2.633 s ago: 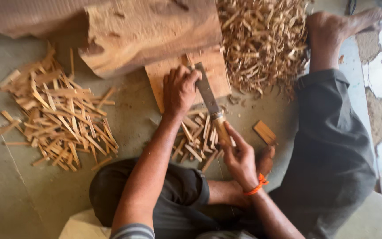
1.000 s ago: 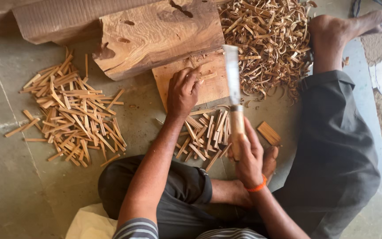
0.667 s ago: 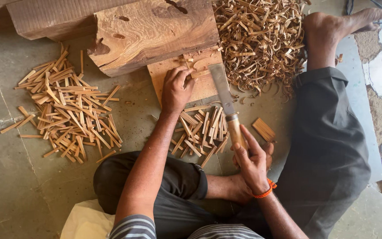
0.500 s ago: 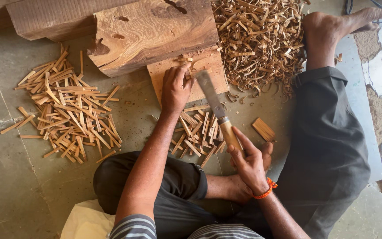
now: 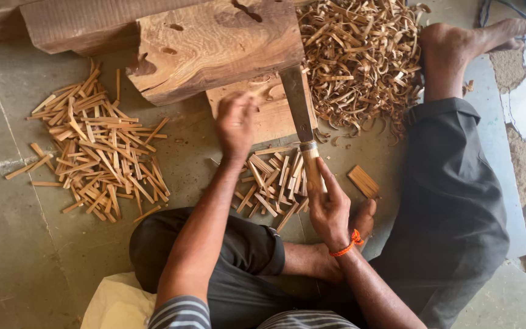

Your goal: The person sits on the floor and uses a chisel and mallet to carve small wooden sticks. They repeatedly strike the chisel to shave off thin strips of wood, creating a pile of wood shavings and finished sticks.

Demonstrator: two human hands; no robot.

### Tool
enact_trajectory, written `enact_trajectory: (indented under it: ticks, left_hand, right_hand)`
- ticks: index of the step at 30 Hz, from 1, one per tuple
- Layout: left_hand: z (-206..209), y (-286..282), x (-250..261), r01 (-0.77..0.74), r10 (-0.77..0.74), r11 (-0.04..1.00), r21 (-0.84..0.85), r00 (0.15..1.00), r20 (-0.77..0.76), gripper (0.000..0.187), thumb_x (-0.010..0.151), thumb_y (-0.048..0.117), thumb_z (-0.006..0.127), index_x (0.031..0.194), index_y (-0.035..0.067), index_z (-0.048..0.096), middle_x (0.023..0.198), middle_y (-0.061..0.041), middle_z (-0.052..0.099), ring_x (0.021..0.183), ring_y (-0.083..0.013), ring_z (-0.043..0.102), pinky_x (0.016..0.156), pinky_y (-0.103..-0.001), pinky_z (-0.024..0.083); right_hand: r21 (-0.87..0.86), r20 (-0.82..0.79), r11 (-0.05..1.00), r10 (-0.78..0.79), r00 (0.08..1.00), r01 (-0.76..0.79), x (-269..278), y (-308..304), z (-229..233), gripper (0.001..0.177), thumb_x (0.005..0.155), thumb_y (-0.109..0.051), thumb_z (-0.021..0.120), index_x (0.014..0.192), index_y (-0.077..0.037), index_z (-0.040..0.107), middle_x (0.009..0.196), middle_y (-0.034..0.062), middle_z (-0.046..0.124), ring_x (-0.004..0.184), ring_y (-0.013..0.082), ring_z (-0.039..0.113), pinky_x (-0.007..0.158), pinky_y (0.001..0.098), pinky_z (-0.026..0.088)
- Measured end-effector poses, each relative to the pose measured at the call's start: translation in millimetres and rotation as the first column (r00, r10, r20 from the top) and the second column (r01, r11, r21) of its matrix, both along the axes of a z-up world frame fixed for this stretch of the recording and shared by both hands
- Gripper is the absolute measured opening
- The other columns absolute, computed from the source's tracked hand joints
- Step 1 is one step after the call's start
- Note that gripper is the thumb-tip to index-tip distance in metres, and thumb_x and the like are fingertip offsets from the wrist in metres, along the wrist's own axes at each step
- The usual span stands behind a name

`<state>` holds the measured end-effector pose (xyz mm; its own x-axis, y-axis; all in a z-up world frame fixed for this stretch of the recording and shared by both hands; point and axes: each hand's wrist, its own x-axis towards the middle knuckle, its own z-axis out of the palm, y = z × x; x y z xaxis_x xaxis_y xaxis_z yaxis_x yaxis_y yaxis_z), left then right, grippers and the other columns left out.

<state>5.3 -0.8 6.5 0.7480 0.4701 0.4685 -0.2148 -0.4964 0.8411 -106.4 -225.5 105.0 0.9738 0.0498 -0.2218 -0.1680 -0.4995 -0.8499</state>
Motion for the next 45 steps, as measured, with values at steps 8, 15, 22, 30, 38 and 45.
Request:
enact_trajectory:
  ticks: [8,15,22,30,38,45]
  left_hand:
    - [38.7,53.6,-6.7,0.028,-0.088,0.921,-0.388,0.986,-0.138,0.017,0.105,0.020,0.067,0.113,0.005,0.073,0.095,-0.008,0.076,0.080,-0.0102,0.069,0.069,-0.026,0.059]
    - [9.1,27.3,26.1,0.203,-0.185,0.979,0.010,0.912,-0.367,0.022,0.101,0.017,0.068,0.119,0.005,0.073,0.096,-0.010,0.076,0.071,-0.0139,0.067,0.061,-0.027,0.052]
    - [-0.8,-16.5,13.2,0.113,-0.056,0.873,0.474,0.990,-0.132,0.028,0.098,0.024,0.076,0.122,0.011,0.068,0.105,-0.008,0.069,0.090,-0.0191,0.065,0.083,-0.033,0.055]
    - [-4.9,-60.0,39.4,0.115,-0.016,0.759,0.641,0.987,-0.159,0.034,0.081,0.028,0.081,0.111,0.014,0.076,0.111,-0.012,0.070,0.086,-0.0227,0.064,0.076,-0.037,0.054]
    - [-28.1,-12.5,11.2,0.257,-0.187,0.862,0.436,0.962,-0.197,0.029,0.091,0.016,0.083,0.114,0.001,0.074,0.128,-0.019,0.068,0.106,-0.0226,0.068,0.092,-0.033,0.061]
    - [-24.5,-0.2,-4.3,0.271,-0.190,0.836,0.477,0.959,-0.211,0.023,0.090,0.017,0.084,0.109,0.007,0.076,0.127,-0.010,0.071,0.115,-0.0223,0.068,0.102,-0.034,0.057]
  right_hand:
    - [-0.378,0.199,0.915,0.231,0.952,-0.142,18.8,-6.6,3.7,0.050,0.089,-0.015,0.073,0.138,-0.020,0.063,0.095,0.0156,0.070,0.076,0.0337,0.069,0.065,0.0441,0.054]
    - [-0.211,0.328,0.966,-0.072,0.942,0.147,17.2,-36.4,8.4,0.052,0.095,-0.010,0.073,0.145,-0.013,0.059,0.112,0.0151,0.071,0.073,0.0152,0.065,0.061,0.0307,0.053]
    - [-0.086,0.087,0.973,-0.207,0.974,0.215,11.2,-45.6,10.9,0.054,0.096,-0.011,0.071,0.149,-0.014,0.059,0.070,0.0035,0.057,0.057,0.0036,0.045,0.052,0.0240,0.040]
    - [-0.049,0.001,0.983,-0.174,0.985,0.174,11.6,-43.6,5.3,0.050,0.095,-0.013,0.068,0.145,-0.014,0.059,0.063,-0.0064,0.055,0.053,0.0015,0.044,0.048,0.0229,0.039]
    - [-0.141,0.105,0.982,-0.108,0.989,0.122,10.6,-42.0,0.3,0.051,0.094,-0.015,0.071,0.144,-0.014,0.060,0.055,-0.0035,0.053,0.050,0.0008,0.048,0.049,0.0229,0.041]
    - [-0.073,0.153,0.992,-0.089,0.984,0.101,6.7,-40.0,-3.3,0.050,0.095,-0.014,0.070,0.144,-0.011,0.060,0.067,-0.0066,0.062,0.052,-0.0007,0.050,0.050,0.0212,0.043]
